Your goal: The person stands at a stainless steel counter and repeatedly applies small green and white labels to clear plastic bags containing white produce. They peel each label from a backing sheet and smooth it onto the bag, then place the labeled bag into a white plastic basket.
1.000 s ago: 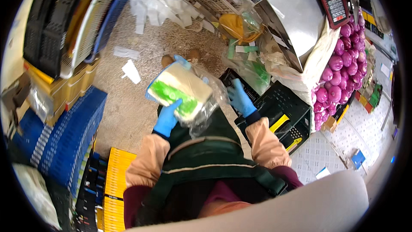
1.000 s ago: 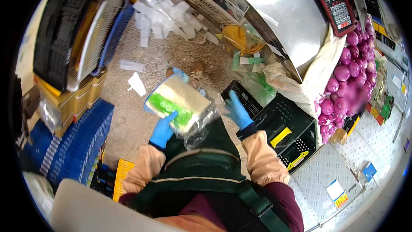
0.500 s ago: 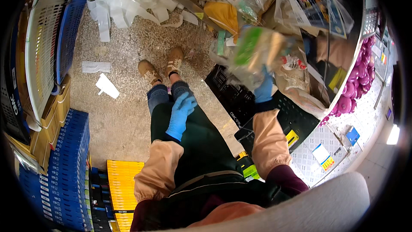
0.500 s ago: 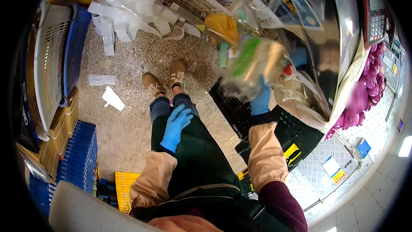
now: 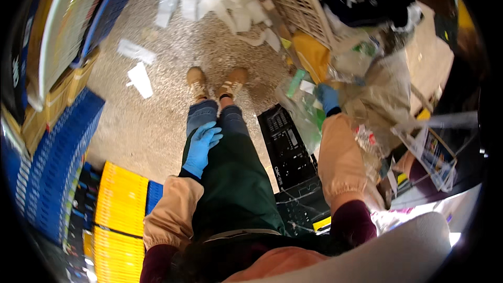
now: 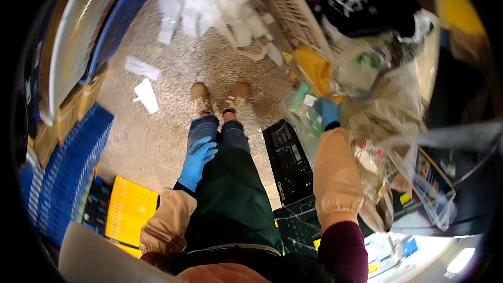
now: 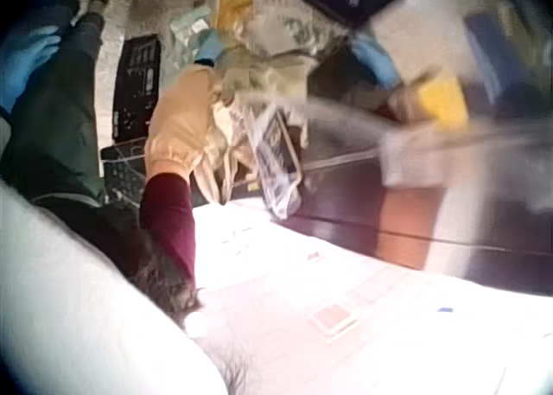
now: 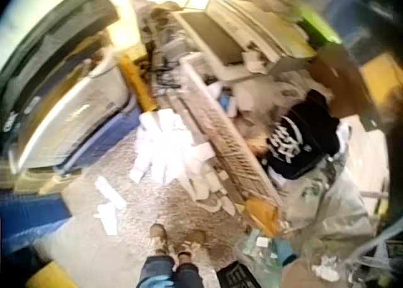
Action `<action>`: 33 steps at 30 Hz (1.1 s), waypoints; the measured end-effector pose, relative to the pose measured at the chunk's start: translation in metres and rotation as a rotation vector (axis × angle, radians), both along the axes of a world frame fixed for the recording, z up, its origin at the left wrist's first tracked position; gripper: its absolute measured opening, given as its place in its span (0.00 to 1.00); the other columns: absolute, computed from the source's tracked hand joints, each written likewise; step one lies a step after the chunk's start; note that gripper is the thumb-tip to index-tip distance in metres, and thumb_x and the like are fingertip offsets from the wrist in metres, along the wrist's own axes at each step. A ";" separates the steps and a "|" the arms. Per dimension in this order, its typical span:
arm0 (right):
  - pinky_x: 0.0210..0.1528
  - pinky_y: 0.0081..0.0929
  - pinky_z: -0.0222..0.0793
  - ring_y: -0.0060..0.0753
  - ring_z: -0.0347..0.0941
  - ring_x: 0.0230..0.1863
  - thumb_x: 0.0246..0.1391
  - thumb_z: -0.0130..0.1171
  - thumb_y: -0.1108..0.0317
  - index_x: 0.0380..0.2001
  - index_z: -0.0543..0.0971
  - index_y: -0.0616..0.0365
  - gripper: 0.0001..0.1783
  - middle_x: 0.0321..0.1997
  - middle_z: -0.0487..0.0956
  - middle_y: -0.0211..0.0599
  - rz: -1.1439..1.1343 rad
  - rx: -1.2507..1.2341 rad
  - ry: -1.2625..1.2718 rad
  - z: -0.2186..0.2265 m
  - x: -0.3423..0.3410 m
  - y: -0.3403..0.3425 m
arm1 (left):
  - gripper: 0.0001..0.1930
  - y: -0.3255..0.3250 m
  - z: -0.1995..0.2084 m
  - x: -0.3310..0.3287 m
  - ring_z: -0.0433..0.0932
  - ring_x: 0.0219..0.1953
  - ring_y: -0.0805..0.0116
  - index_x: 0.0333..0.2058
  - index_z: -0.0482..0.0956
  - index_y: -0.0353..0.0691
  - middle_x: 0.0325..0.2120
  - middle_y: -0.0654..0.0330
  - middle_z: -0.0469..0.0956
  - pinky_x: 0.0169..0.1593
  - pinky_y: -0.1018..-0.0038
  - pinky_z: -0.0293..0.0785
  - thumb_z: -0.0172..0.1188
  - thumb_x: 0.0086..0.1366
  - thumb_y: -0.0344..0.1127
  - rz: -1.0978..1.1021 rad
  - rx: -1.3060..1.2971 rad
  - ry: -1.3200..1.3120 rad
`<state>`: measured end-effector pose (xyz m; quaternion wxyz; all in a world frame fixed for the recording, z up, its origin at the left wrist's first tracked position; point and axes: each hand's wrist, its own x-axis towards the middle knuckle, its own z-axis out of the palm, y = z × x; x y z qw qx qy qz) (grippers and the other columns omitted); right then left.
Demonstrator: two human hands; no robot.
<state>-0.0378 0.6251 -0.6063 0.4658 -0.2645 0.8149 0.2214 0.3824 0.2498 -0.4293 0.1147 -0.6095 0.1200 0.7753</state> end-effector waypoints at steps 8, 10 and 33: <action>0.49 0.35 0.71 0.39 0.70 0.55 0.56 0.61 0.60 0.67 0.58 0.50 0.38 0.60 0.68 0.43 -1.198 -0.415 -0.403 -0.010 0.119 -0.229 | 0.17 -0.070 -0.092 0.007 0.78 0.44 0.65 0.55 0.70 0.45 0.46 0.58 0.76 0.48 0.72 0.74 0.53 0.69 0.35 0.190 -0.274 -0.178; 0.52 0.44 0.71 0.40 0.70 0.53 0.59 0.58 0.62 0.69 0.55 0.44 0.37 0.60 0.68 0.39 -1.568 -0.438 -0.444 -0.049 0.110 -0.257 | 0.20 -0.080 -0.171 0.052 0.76 0.47 0.62 0.58 0.67 0.47 0.50 0.57 0.73 0.49 0.68 0.74 0.54 0.68 0.38 0.199 -0.301 -0.351; 0.63 0.30 0.60 0.34 0.63 0.61 0.64 0.48 0.46 0.64 0.63 0.55 0.33 0.64 0.65 0.34 -1.709 -1.250 -0.328 -0.297 0.062 -0.454 | 0.51 -0.376 -0.526 -0.079 0.52 0.66 0.56 0.69 0.43 0.40 0.67 0.51 0.49 0.66 0.64 0.51 0.56 0.61 0.64 -0.295 -1.082 -0.444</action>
